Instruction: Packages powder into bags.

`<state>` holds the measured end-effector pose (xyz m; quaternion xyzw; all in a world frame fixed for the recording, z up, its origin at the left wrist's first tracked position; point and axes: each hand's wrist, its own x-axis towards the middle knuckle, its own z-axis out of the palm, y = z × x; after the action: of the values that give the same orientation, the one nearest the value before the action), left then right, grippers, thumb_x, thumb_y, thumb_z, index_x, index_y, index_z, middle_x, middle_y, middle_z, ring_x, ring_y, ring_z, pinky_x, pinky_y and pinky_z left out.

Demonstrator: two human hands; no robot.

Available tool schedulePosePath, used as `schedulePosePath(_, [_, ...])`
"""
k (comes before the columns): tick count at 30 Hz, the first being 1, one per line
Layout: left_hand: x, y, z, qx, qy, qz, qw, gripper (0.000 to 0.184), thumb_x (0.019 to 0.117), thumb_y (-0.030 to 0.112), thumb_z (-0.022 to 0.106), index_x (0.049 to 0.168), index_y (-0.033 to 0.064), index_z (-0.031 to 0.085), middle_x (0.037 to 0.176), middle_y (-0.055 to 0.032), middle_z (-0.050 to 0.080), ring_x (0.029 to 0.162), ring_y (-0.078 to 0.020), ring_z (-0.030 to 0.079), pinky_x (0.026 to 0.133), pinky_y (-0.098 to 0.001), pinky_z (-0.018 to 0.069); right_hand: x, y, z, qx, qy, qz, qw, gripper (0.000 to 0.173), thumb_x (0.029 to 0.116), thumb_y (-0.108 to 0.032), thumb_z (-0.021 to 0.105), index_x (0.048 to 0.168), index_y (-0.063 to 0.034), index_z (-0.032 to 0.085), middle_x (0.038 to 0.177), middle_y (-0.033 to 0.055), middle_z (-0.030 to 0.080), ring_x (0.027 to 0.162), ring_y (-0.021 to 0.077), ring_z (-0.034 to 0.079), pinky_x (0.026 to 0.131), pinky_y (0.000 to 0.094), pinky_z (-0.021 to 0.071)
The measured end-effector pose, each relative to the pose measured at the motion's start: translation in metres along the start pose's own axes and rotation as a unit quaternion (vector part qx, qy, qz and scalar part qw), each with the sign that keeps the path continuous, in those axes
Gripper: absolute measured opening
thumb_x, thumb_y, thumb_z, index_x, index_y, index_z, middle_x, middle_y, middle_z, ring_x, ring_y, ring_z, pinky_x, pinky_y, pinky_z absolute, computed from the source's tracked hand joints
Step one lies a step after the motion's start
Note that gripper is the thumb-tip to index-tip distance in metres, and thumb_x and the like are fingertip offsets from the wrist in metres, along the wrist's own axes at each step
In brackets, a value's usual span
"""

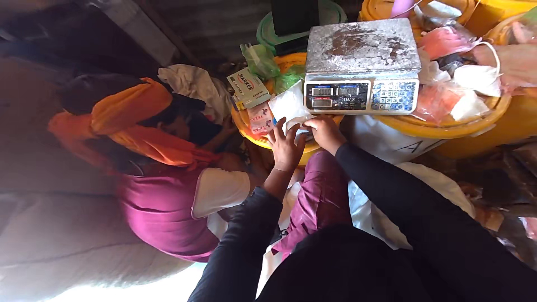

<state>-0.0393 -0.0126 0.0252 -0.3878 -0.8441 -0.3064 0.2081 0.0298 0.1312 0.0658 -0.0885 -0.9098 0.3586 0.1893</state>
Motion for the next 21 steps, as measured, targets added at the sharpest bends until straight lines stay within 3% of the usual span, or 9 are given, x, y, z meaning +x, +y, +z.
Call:
schedulePosePath(5, [-0.002, 0.01, -0.002, -0.005, -0.005, -0.053, 0.999, 0.031, 0.0883, 0.024, 0.075, 0.117, 0.0131, 0.075, 0.144, -0.0234, 0.053, 0.127, -0.051, 0.048, 0.094, -0.0697, 0.038, -0.001, -0.002, -0.004, 0.059, 0.045, 0.088, 0.993, 0.027, 0.0915, 0.007, 0.063, 0.117, 0.0025, 0.071, 0.109, 0.0216, 0.071, 0.106, 0.0356, 0.068, 0.097, 0.0503, 0.0525])
schedulePosePath(9, [-0.004, 0.025, 0.0, -0.015, 0.009, -0.101, 0.995, 0.033, 0.0827, 0.031, 0.081, 0.104, 0.0075, 0.072, 0.141, -0.0255, 0.052, 0.126, -0.051, 0.047, 0.095, -0.0693, 0.0348, 0.004, -0.008, -0.007, 0.111, 0.038, 0.158, 0.98, 0.032, 0.0854, 0.002, 0.075, 0.116, 0.0036, 0.066, 0.098, 0.0194, 0.067, 0.091, 0.0304, 0.065, 0.085, 0.0472, 0.054])
schedulePosePath(12, [0.003, 0.033, 0.0, -0.025, -0.017, -0.159, 0.987, 0.039, 0.0804, 0.037, 0.085, 0.104, 0.0087, 0.072, 0.144, -0.0263, 0.048, 0.131, -0.0519, 0.042, 0.097, -0.0705, 0.0331, 0.006, -0.01, -0.013, 0.142, 0.003, 0.174, 0.974, 0.026, 0.0886, -0.015, 0.08, 0.103, 0.0038, 0.07, 0.101, 0.0197, 0.069, 0.097, 0.0311, 0.066, 0.091, 0.0511, 0.0514])
schedulePosePath(14, [0.01, 0.033, -0.001, -0.038, -0.025, -0.183, 0.982, 0.035, 0.0811, 0.035, 0.085, 0.103, 0.0101, 0.073, 0.145, -0.0252, 0.048, 0.131, -0.0509, 0.041, 0.097, -0.0707, 0.0332, 0.009, -0.009, -0.017, 0.143, -0.032, 0.178, 0.973, 0.026, 0.0933, -0.022, 0.076, 0.102, 0.0016, 0.073, 0.102, 0.018, 0.071, 0.1, 0.0294, 0.067, 0.094, 0.0516, 0.0501])
schedulePosePath(18, [0.015, 0.026, -0.001, -0.065, -0.043, -0.205, 0.976, 0.021, 0.0885, 0.03, 0.079, 0.099, 0.0116, 0.076, 0.147, -0.0228, 0.048, 0.135, -0.0502, 0.038, 0.097, -0.0726, 0.0318, 0.01, -0.003, -0.026, 0.155, -0.104, 0.173, 0.967, 0.02, 0.1008, -0.015, 0.065, 0.111, 0.0003, 0.073, 0.11, 0.016, 0.071, 0.106, 0.0252, 0.066, 0.098, 0.0471, 0.0489])
schedulePosePath(21, [0.015, 0.023, 0.001, -0.054, -0.044, -0.207, 0.976, 0.014, 0.0918, 0.025, 0.075, 0.096, 0.0114, 0.076, 0.144, -0.0228, 0.05, 0.133, -0.0491, 0.04, 0.097, -0.0717, 0.0326, 0.009, -0.003, -0.027, 0.144, -0.104, 0.168, 0.97, 0.019, 0.1012, -0.013, 0.064, 0.112, 0.0005, 0.072, 0.111, 0.0166, 0.07, 0.107, 0.0252, 0.065, 0.098, 0.0457, 0.0492])
